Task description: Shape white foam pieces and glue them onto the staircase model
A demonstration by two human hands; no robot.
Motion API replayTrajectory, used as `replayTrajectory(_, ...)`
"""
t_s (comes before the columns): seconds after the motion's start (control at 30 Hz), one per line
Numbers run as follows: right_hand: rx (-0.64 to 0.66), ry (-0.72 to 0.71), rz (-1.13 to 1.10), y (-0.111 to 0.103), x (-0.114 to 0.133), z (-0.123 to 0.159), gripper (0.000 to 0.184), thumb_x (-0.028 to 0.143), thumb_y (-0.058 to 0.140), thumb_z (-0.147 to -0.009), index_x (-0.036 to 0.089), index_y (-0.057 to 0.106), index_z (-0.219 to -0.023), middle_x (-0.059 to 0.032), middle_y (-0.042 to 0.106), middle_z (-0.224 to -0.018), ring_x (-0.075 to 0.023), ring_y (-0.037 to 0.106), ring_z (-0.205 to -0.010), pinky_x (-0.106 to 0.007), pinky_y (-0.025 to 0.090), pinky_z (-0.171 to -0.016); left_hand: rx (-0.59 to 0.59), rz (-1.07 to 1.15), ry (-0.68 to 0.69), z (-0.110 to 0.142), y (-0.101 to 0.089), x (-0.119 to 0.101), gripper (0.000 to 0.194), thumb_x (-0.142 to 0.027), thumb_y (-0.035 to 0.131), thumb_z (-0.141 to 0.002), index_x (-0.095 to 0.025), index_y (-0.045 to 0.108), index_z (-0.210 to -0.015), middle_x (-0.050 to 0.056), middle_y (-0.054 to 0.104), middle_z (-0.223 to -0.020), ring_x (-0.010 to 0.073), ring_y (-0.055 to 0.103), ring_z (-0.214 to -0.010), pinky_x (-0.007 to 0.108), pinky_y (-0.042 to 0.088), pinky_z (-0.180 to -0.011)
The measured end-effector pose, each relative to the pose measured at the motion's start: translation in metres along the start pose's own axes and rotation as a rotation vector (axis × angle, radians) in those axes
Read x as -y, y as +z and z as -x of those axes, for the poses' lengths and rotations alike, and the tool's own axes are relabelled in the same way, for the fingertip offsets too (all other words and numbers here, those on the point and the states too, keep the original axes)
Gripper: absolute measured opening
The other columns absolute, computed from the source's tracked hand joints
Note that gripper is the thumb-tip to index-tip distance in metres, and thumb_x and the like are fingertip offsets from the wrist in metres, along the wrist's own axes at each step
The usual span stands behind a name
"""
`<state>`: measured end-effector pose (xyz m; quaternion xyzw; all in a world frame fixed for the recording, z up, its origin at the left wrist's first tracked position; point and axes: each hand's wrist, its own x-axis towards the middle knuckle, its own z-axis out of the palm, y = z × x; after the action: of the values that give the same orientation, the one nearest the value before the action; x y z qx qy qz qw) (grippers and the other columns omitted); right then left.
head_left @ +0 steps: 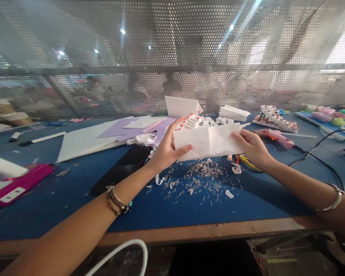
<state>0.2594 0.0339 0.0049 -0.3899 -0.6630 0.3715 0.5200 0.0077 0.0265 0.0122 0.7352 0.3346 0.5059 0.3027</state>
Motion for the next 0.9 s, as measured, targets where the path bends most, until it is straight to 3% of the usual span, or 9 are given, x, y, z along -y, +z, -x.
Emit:
replayTrajectory(0.1, -0.015, -0.022, 0.011, 0.0, 0.0, 0.0, 0.023, 0.04, 0.05, -0.08, 0.018, 0.055, -0.08, 0.0024, 0.053, -0.059, -0.0061, 0.048, -0.044, -0.015, 0.035, -0.036, -0.046, -0.065, -0.004, 0.0, -0.001, 0.002, 0.051, -0.036, 0.064, -0.07, -0.019, 0.046, -0.115, 0.007, 0.059, -0.104, 0.018, 0.058, -0.086, 0.026, 0.05, -0.071)
replayTrajectory(0.27, -0.045, -0.033, 0.04, 0.0, 0.005, 0.002, 0.02, 0.036, 0.048, -0.081, 0.017, 0.053, -0.079, 0.0047, 0.048, -0.051, -0.0045, 0.042, -0.036, -0.015, 0.03, -0.032, -0.099, -0.128, -0.019, 0.001, -0.002, 0.003, 0.035, -0.04, 0.061, -0.072, -0.011, 0.06, -0.092, 0.007, 0.065, -0.083, 0.0167, 0.059, -0.074, 0.025, 0.049, -0.064)
replayTrajectory(0.4, -0.059, -0.023, 0.06, 0.001, 0.011, 0.004, 0.021, 0.034, 0.048, -0.081, 0.015, 0.052, -0.072, 0.0075, 0.038, -0.041, -0.0022, 0.033, -0.03, -0.013, 0.021, -0.028, -0.203, -0.206, -0.009, 0.001, -0.004, 0.002, 0.031, -0.038, 0.06, -0.073, -0.01, 0.064, -0.083, 0.005, 0.064, -0.071, 0.0132, 0.055, -0.061, 0.023, 0.045, -0.055)
replayTrajectory(0.57, -0.058, -0.01, 0.025, 0.002, 0.015, 0.006, 0.022, 0.033, 0.047, -0.082, 0.015, 0.051, -0.07, 0.0075, 0.039, -0.041, -0.0013, 0.033, -0.03, -0.012, 0.022, -0.028, -0.233, -0.208, 0.039, -0.004, -0.006, -0.002, 0.03, -0.036, 0.063, -0.071, -0.012, 0.063, -0.089, 0.004, 0.065, -0.075, 0.0143, 0.057, -0.068, 0.022, 0.046, -0.059)
replayTrajectory(0.67, -0.053, 0.005, -0.01, 0.002, 0.014, 0.006, 0.021, 0.035, 0.048, -0.082, 0.016, 0.051, -0.072, 0.0077, 0.04, -0.042, -0.0014, 0.033, -0.029, -0.012, 0.023, -0.027, -0.166, -0.074, 0.016, -0.008, -0.008, -0.002, 0.049, -0.033, 0.065, -0.07, -0.016, 0.049, -0.113, 0.004, 0.065, -0.083, 0.0152, 0.06, -0.073, 0.023, 0.049, -0.063)
replayTrajectory(0.77, -0.041, 0.025, -0.045, 0.0, 0.012, 0.005, 0.023, 0.037, 0.048, -0.081, 0.017, 0.05, -0.072, 0.0081, 0.04, -0.042, -0.0017, 0.033, -0.029, -0.012, 0.023, -0.026, 0.011, 0.122, -0.148, -0.007, -0.01, -0.001, 0.064, -0.035, 0.064, -0.07, -0.021, 0.036, -0.126, 0.005, 0.065, -0.086, 0.0179, 0.062, -0.073, 0.024, 0.051, -0.059)
replayTrajectory(0.9, 0.028, 0.051, -0.074, 0.0, 0.009, 0.005, 0.025, 0.041, 0.049, -0.08, 0.016, 0.051, -0.074, 0.0076, 0.041, -0.043, -0.0015, 0.034, -0.029, -0.011, 0.023, -0.025, 0.244, 0.218, -0.365, -0.001, -0.009, 0.003, 0.049, -0.044, 0.06, -0.07, -0.018, 0.054, -0.111, 0.01, 0.065, -0.095, 0.0239, 0.063, -0.081, 0.03, 0.054, -0.065)
